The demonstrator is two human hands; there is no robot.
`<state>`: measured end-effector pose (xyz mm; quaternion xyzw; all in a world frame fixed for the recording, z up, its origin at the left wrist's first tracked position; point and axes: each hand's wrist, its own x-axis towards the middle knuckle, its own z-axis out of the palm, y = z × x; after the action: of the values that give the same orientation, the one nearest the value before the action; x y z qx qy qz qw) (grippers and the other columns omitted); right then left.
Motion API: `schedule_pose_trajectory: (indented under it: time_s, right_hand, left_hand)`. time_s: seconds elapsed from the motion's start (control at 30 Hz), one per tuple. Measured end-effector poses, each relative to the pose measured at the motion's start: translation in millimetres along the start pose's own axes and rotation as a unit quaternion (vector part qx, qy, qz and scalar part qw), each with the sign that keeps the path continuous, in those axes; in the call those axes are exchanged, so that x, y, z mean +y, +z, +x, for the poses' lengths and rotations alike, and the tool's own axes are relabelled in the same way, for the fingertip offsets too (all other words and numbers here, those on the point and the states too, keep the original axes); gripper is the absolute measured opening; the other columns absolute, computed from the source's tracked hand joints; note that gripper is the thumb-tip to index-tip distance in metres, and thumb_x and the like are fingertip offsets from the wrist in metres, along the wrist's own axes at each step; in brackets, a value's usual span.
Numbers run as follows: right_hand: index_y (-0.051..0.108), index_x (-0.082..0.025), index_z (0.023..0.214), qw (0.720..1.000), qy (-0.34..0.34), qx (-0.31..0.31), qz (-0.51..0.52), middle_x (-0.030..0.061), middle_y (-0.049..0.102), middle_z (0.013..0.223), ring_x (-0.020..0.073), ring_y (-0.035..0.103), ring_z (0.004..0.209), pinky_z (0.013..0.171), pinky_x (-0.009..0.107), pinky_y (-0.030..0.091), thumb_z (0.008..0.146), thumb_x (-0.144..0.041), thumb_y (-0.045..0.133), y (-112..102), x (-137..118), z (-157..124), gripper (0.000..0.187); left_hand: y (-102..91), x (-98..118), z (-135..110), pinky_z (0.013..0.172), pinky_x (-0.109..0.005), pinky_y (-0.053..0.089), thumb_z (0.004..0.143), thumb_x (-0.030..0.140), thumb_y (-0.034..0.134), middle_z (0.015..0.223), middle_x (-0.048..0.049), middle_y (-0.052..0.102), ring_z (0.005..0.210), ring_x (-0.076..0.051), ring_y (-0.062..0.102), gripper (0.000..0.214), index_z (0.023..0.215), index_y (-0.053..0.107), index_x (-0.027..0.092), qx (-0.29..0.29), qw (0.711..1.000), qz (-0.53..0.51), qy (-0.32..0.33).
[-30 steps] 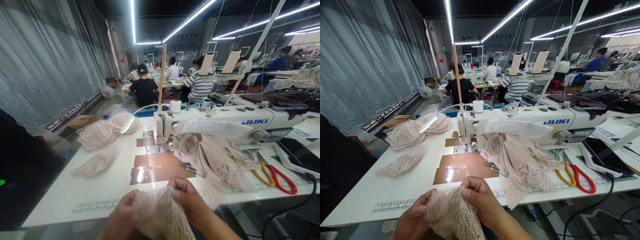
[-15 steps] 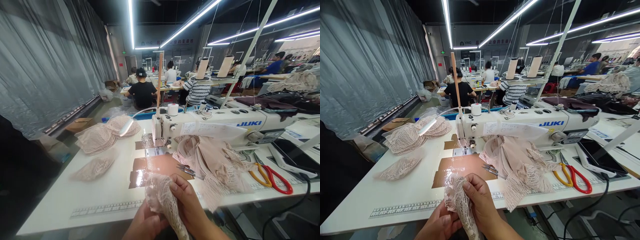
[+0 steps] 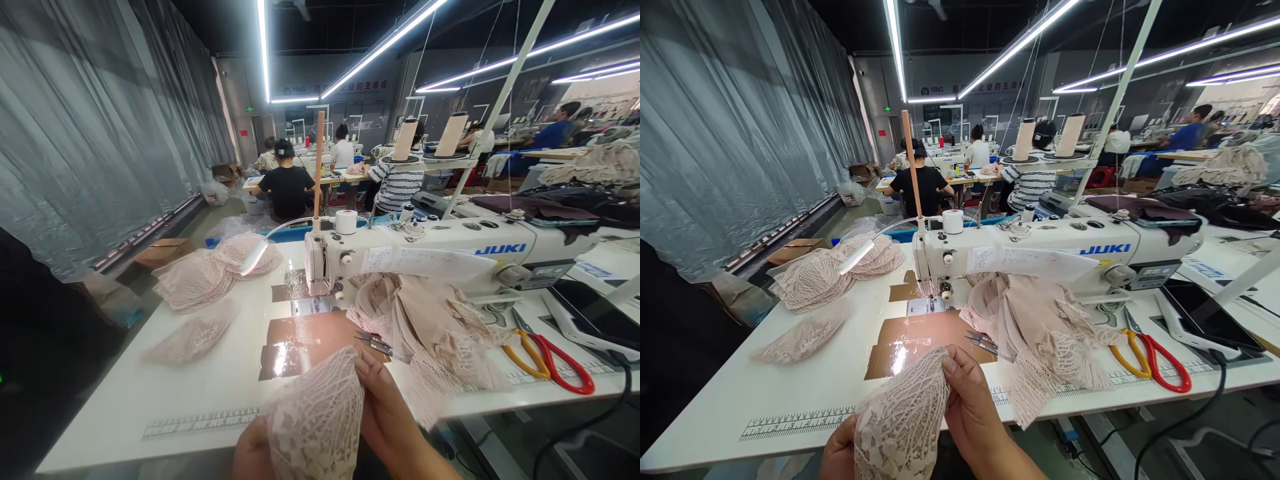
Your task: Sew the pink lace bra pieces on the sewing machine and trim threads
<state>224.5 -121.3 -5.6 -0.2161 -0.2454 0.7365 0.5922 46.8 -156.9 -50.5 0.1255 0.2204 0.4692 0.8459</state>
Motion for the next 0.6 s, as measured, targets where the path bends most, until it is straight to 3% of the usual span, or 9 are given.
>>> schedule_pose_trajectory:
  time_s: [0.1, 0.2, 0.37, 0.47, 0.6]
  right_hand:
    - [0.061, -0.017, 0.072, 0.999, -0.027, 0.031, -0.015, -0.0016, 0.056, 0.066, 0.0110, 0.050, 0.061, 0.059, 0.022, 0.041, 0.072, -0.032, 0.075, 5, -2, 1, 0.021]
    - [0.059, -0.018, 0.071, 0.998, -0.022, 0.047, -0.029, -0.0025, 0.055, 0.064, 0.0105, 0.048, 0.058, 0.058, 0.023, 0.041, 0.074, -0.036, 0.073, 12, 3, 2, 0.023]
    - [0.055, -0.019, 0.067, 0.996, 0.000, 0.057, -0.065, -0.0047, 0.051, 0.058, 0.0090, 0.042, 0.054, 0.053, 0.021, 0.035, 0.071, -0.041, 0.076, 17, 20, 4, 0.031]
    - [0.056, -0.019, 0.069, 0.996, 0.015, 0.051, -0.064, -0.0049, 0.052, 0.060, 0.0088, 0.043, 0.055, 0.054, 0.021, 0.036, 0.072, -0.041, 0.075, 16, 24, 6, 0.029]
    - [0.057, -0.018, 0.068, 0.998, 0.009, 0.050, -0.036, -0.0038, 0.056, 0.064, 0.0097, 0.048, 0.059, 0.058, 0.022, 0.038, 0.074, -0.038, 0.074, 13, 21, 8, 0.027]
  left_hand:
    - [3.0, 0, 2, 0.113, -0.048, 0.021, 0.077, 0.052, 0.054, 0.118, -0.0148, 0.064, 0.136, -0.034, 0.033, 0.052, 0.108, 0.069, 0.013, -0.079, 0.996, -0.029, 0.005]
    - [16.6, -5, 2, 0.112, -0.049, 0.023, 0.070, 0.069, 0.054, 0.135, -0.0156, 0.052, 0.138, -0.035, 0.027, 0.082, 0.132, 0.050, 0.015, -0.092, 0.995, 0.042, 0.009]
    - [28.9, -19, 4, 0.104, -0.051, 0.036, 0.062, 0.046, 0.076, 0.120, -0.0150, 0.062, 0.125, -0.040, 0.046, 0.082, 0.134, 0.049, 0.016, -0.068, 0.991, 0.119, -0.002]
    - [18.4, -20, 10, 0.105, -0.049, 0.035, 0.056, 0.029, 0.082, 0.106, -0.0128, 0.068, 0.120, -0.040, 0.050, 0.080, 0.129, 0.054, 0.014, -0.024, 0.981, 0.192, 0.019]
    - [-1.6, -14, 11, 0.112, -0.043, 0.027, 0.061, 0.016, 0.077, 0.100, -0.0073, 0.070, 0.122, -0.035, 0.049, 0.062, 0.121, 0.062, 0.020, 0.061, 0.963, 0.257, 0.059]
